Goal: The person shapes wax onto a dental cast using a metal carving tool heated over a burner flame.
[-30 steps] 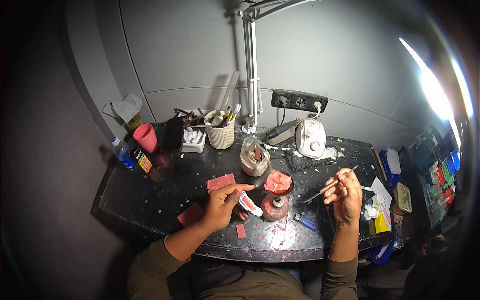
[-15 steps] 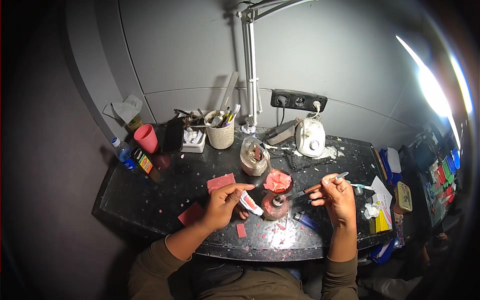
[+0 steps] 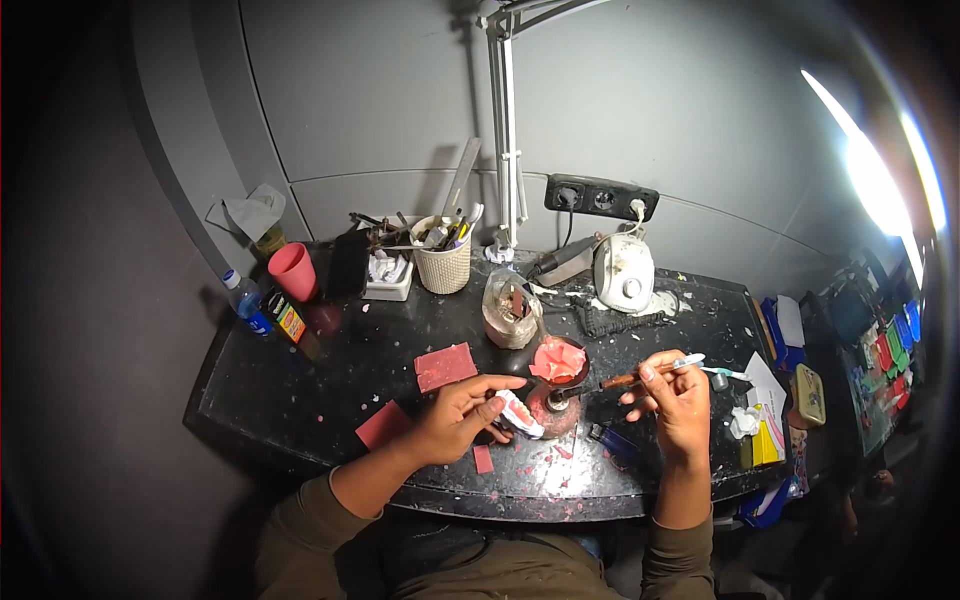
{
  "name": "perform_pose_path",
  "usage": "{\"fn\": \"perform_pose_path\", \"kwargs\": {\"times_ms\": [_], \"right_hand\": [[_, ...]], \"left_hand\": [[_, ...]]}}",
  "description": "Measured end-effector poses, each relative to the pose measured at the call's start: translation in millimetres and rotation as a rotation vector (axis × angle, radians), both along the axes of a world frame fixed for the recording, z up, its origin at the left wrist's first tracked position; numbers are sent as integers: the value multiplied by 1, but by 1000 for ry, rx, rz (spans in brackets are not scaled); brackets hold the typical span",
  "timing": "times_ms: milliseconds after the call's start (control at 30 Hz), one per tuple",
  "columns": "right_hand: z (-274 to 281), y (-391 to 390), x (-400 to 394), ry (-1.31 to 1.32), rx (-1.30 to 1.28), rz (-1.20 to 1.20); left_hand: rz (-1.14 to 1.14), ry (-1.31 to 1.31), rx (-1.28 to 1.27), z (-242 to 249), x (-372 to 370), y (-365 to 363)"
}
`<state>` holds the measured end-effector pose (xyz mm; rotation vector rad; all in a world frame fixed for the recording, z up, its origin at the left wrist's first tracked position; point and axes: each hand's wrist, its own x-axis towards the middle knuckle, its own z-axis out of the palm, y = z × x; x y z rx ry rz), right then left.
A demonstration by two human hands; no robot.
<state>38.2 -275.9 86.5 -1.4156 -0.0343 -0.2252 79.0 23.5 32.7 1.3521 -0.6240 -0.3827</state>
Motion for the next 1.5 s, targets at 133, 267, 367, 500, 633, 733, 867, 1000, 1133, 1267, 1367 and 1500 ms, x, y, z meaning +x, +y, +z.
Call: {"fn": "perform_pose_path", "kwargs": {"times_ms": [133,267,367,500,633,733,867,1000,1133,1267,1367,1500], "right_hand": [[-2,-2,-2,-47,-43,-2],[-1,3,-7,-122,-42,27],[-1,15,-13,-191,-73,54],[-2,25,-17,-244,-129,60],[-3,32,-20,-254,-187,69],[-3,34,-22,-245,-223,73],[-4,35,-22,-242,-261,53],[-4,34,-22,-232,-298,40],[-5,35,-23,-273,-324,41],[-5,35,-23,-279,-334,36],[-6,35,-23,-275,-311,32],[-5,36,-24,-292,-344,32]], "left_hand": [[-51,13,5,4,-2,3],[-52,23,-16,1,-2,2],[-69,34,-35,1,-2,1],[-74,68,-35,3,-3,-1],[-69,59,-4,-1,-3,-2],[-73,62,10,0,-3,-1],[-67,75,16,4,-5,-3],[-59,85,7,3,-5,-3],[-68,77,6,0,-4,-1],[-71,83,13,2,-4,-1],[-70,94,13,2,-3,-1],[-73,103,21,2,-3,0]]}}
